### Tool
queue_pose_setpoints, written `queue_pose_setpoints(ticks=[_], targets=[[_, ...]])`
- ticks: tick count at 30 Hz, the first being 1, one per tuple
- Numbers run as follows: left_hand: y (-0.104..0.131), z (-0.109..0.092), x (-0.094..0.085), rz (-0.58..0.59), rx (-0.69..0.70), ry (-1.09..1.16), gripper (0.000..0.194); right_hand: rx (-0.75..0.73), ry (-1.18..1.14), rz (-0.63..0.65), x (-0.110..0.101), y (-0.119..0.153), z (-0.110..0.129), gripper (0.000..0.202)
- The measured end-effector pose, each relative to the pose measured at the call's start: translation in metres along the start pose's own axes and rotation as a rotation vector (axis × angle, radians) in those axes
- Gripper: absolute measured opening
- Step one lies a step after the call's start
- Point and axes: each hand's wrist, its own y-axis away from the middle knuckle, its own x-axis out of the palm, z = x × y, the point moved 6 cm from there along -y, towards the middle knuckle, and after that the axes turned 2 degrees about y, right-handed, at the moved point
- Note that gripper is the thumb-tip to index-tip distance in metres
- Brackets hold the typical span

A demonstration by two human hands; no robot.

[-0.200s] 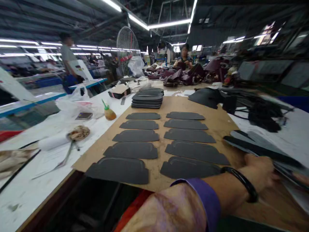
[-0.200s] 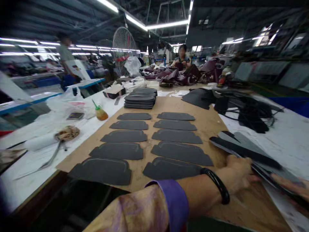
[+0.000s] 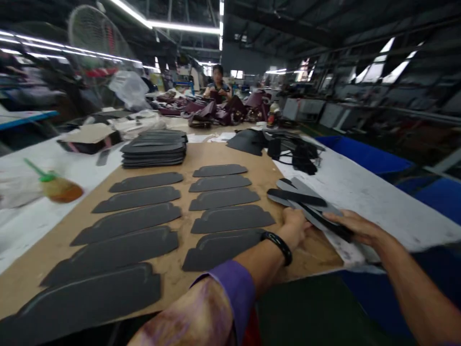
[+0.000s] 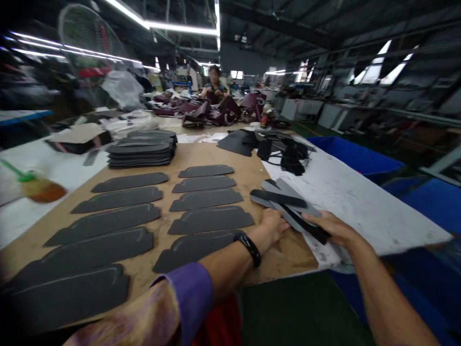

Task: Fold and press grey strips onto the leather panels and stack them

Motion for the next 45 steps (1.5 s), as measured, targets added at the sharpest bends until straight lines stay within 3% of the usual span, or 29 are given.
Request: queue_pose_setpoints(ticks=[7,12,18,24,31,34,40,45], targets=[[0.012,0.002,-0.008,0.057,0.03,-0.144,0.025,-0.046,0.148,-0.156,-0.011,-0.01,-0.002,0.041],[0.022,-0.002,-0.01,0.097,0.046,-0.171,0.025,-0.092,0.41,-0.306,-0.025,-0.01,0.018,0.037],[0.026,-0.003,-0.01,0.145,0.043,-0.186,0.024,-0.199,0.592,-0.558,-0.037,0.01,0.042,0.046],[0.031,-0.001,-0.005,0.185,0.045,-0.167,0.022,-0.407,0.479,-0.45,-0.001,0.022,0.055,0.035],[0.045,-0.005,0.0,0.255,0.074,-0.142,0.013,-0.439,0.2,-0.451,0.019,0.033,0.054,0.035],[0.053,-0.009,-0.001,0.267,0.128,-0.105,0.022,-0.438,0.077,-0.439,0.025,0.046,0.057,0.034],[0.095,-0.022,-0.012,0.357,0.147,-0.08,0.045,-0.425,-0.138,-0.363,0.05,0.087,0.062,0.04],[0.137,-0.035,-0.043,0.405,0.109,-0.118,0.038,-0.438,-0.307,-0.35,0.085,0.12,0.06,0.045]])
